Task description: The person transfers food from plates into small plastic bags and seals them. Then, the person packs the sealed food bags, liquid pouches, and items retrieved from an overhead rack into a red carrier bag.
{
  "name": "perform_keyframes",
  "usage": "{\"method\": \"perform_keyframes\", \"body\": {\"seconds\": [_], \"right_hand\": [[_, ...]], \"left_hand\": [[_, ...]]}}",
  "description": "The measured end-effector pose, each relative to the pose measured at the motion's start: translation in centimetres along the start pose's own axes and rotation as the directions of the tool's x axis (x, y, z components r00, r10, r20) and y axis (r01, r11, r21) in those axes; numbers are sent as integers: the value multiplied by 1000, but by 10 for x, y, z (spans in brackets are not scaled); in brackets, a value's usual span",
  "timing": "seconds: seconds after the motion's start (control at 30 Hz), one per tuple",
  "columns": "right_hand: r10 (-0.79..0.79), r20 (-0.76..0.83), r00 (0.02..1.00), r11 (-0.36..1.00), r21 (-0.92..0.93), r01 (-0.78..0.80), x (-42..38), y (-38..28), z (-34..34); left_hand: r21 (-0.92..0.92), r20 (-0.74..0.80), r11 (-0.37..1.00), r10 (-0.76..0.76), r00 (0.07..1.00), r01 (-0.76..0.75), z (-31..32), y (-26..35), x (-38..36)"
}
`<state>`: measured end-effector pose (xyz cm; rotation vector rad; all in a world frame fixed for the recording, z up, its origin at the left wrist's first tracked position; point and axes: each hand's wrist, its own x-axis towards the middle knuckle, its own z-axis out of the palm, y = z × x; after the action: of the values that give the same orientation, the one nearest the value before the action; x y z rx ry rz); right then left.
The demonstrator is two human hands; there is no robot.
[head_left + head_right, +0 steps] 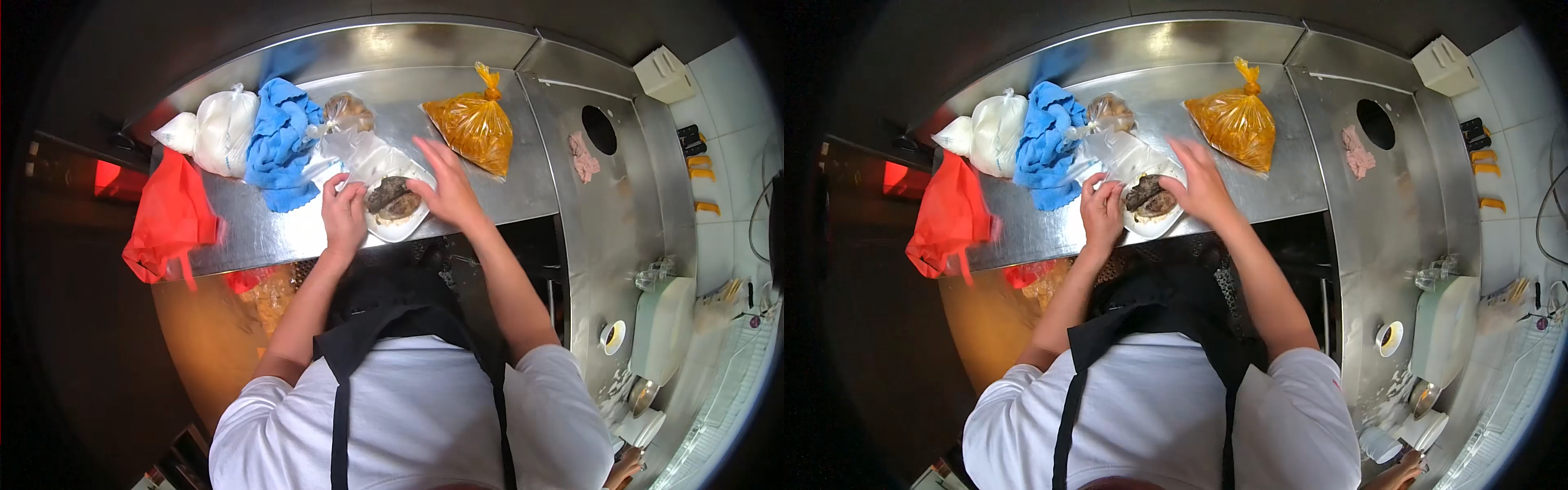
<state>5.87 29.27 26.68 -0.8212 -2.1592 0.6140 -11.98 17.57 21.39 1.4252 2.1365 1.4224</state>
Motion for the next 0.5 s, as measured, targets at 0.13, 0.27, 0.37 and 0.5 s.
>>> {"method": "perform_keyframes", "body": {"seconds": [0.13,0.27,0.37,0.5], "right_hand": [[178,160,971,938,272,-216,14,39,38],[437,157,885,827,316,-465,0,31,49],[493,147,858,815,269,-514,-6,22,51],[580,131,804,729,357,-584,-1,16,46]], "left_hand": [[7,-124,1000,0,992,1,2,6,7],[-95,-194,978,-201,960,185,7,8,-18],[-213,-202,940,-309,929,266,12,1,-33],[-356,-182,878,-402,897,321,22,5,-27]]}}
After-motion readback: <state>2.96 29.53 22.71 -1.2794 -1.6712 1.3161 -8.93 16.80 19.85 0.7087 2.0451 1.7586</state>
